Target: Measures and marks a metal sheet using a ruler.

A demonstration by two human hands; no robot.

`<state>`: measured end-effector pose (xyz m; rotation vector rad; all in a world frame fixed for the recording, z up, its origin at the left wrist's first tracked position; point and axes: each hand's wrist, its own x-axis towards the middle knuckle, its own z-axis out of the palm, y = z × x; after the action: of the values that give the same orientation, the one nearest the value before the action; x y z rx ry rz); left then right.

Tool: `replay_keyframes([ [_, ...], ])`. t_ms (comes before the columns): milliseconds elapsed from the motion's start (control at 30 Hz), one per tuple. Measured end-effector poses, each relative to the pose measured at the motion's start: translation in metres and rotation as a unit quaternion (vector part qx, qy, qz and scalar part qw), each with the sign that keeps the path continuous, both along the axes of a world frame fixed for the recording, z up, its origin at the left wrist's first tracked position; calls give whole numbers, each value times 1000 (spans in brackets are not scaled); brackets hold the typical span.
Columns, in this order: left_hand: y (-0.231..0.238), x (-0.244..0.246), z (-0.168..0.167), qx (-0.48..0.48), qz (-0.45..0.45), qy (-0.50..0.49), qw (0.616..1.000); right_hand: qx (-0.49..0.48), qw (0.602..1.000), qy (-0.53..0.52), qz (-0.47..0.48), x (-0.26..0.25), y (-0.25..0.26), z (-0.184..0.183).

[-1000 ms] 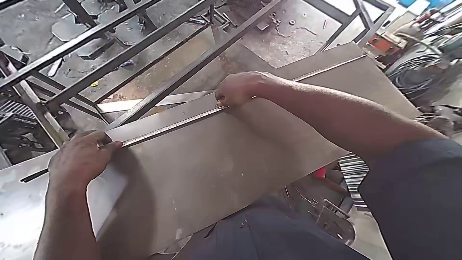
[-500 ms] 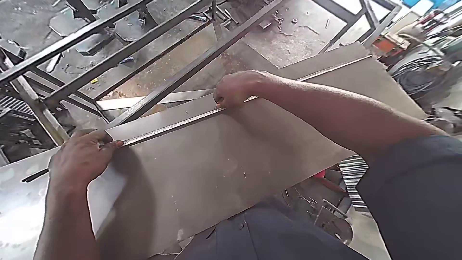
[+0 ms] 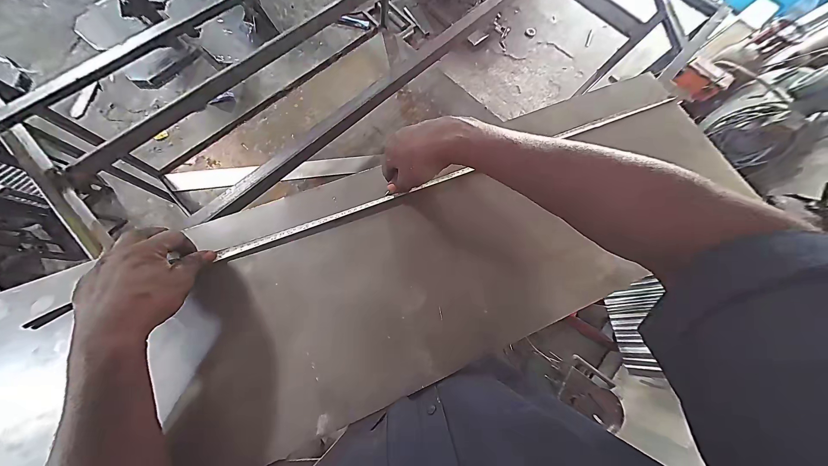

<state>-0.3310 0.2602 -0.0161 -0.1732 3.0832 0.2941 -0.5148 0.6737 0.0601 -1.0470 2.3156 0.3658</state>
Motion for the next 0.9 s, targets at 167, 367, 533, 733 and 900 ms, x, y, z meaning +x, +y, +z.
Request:
replay_keyframes([
  [167,-16,0,-18,-23,-10,15,1000,-12,988,103,-113,26,-27,8],
  [367,-6,-1,-6,-42,11,-21,999,-91,982,85,-140,11,-5,28],
  [533,8,0,8,-33,11,-33,999,-48,993,11,-106,19,9,15],
  [733,8,1,9,-26,7,-25,999,-38,998,-5,-54,15,7,3],
  [900,18,0,21,-32,20,-54,998,-25,998,-2,-52,10,4,0],
])
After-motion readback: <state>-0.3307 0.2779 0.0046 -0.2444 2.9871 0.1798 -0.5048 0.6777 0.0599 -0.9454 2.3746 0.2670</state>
